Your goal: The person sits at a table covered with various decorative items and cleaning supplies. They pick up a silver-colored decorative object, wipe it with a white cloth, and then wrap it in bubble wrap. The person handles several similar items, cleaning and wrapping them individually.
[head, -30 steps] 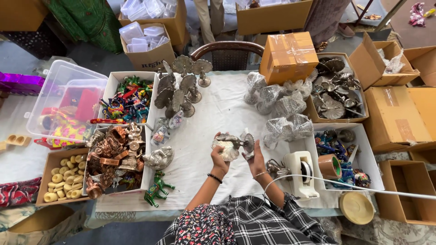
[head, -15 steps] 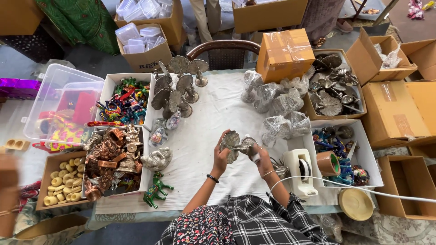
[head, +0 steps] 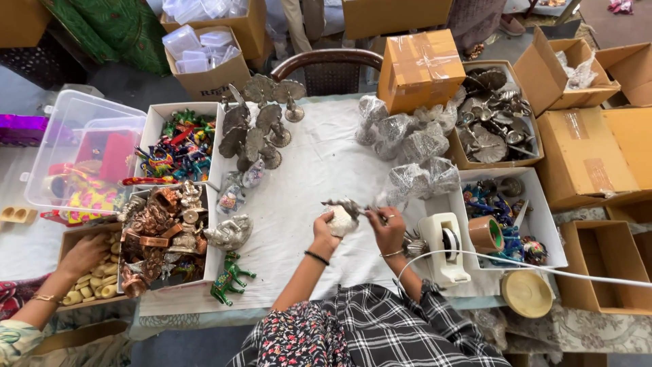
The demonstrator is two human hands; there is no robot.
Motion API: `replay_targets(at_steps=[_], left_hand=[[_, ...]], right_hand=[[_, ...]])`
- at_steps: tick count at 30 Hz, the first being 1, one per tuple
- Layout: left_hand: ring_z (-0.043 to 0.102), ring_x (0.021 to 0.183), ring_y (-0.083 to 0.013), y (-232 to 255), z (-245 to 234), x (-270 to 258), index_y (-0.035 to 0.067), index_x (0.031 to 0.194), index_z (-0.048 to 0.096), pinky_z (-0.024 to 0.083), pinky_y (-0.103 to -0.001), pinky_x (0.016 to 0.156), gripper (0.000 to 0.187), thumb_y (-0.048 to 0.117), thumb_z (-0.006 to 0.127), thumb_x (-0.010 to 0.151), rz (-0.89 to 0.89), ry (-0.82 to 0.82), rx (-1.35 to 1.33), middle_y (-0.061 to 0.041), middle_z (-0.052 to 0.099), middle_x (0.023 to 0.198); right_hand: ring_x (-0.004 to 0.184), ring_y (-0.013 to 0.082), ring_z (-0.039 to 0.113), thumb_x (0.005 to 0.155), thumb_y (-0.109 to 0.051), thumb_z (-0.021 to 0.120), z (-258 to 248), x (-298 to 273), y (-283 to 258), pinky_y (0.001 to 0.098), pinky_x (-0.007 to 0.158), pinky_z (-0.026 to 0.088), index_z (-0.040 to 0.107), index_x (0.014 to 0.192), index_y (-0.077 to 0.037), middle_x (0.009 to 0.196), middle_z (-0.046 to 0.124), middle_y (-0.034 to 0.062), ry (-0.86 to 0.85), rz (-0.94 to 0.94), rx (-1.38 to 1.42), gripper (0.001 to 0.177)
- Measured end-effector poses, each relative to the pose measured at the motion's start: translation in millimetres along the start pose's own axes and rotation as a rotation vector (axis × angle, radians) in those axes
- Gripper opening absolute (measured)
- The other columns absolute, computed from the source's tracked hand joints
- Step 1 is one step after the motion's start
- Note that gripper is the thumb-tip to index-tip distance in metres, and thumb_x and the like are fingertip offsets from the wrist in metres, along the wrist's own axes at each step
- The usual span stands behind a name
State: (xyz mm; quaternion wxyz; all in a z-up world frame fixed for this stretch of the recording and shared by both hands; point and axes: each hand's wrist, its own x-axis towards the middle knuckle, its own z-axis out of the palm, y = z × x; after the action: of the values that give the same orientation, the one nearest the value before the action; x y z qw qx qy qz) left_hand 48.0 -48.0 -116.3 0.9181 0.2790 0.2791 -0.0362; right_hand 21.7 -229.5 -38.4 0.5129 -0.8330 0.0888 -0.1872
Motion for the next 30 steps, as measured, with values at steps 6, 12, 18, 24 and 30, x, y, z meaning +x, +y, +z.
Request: replay_targets(at_steps=[6,12,18,24,30], left_hand=[[0.056,0.128,-0.0468,3.9,-36.5,30.2,-0.015,0.139,0.042,0.047,-0.057,0.11,0.047,0.006,0.041,0.097,-0.571,0.089,-0.568,-0.032,0.054,0.14],[0.06,0.127,-0.042,28.5,-54.8,23.4,-0.017,0.137,0.044,0.05,-0.046,0.107,0.04,0.002,0.047,0.102,-0.469,-0.01,-0.59,-0.033,0.058,0.135],[0.062,0.117,-0.0348,28.4,-43.8,-6.9,-0.012,0.13,0.049,0.054,-0.044,0.106,0.039,0.009,0.053,0.098,-0.348,-0.104,-0.222,-0.026,0.061,0.127],[0.062,0.119,-0.0322,46.6,-1.3,-46.8,-0.004,0.136,0.051,0.054,-0.046,0.102,0.043,0.01,0.052,0.096,-0.069,-0.013,-0.148,-0.018,0.062,0.131],[0.063,0.118,-0.0249,84.8,40.3,-98.2,0.004,0.148,0.052,0.054,-0.038,0.101,0.056,0.008,0.053,0.092,0.363,-0.16,0.277,-0.017,0.062,0.136]], right_hand=[[0.087,0.0259,0.07,0.079,-0.019,0.083,-26.2,22.2,-54.9,0.034,0.079,0.056,0.076,0.103,-0.004,0.104,0.076,0.0096,-0.102,-0.802,-0.023,0.029],[0.085,0.0247,0.068,0.087,-0.005,0.08,-6.7,25.9,-22.2,0.0321,0.071,0.054,0.08,0.105,-0.008,0.105,0.077,0.0076,-0.237,-0.304,0.242,0.019],[0.093,0.0251,0.071,0.09,0.004,0.069,6.9,24.7,-49.9,0.0315,0.081,0.056,0.077,0.112,-0.003,0.109,0.072,0.0085,-0.192,-0.539,0.158,0.024],[0.082,0.0137,0.068,0.096,-0.001,0.066,49.0,22.1,45.4,0.0263,0.073,0.054,0.076,0.112,0.0,0.099,0.073,0.0063,-0.365,-0.004,0.27,0.019],[0.063,0.0146,0.062,0.093,-0.008,0.06,24.1,33.3,45.3,0.0306,0.042,0.043,0.074,0.103,-0.004,0.083,0.07,0.0034,-0.691,0.795,0.533,0.018]])
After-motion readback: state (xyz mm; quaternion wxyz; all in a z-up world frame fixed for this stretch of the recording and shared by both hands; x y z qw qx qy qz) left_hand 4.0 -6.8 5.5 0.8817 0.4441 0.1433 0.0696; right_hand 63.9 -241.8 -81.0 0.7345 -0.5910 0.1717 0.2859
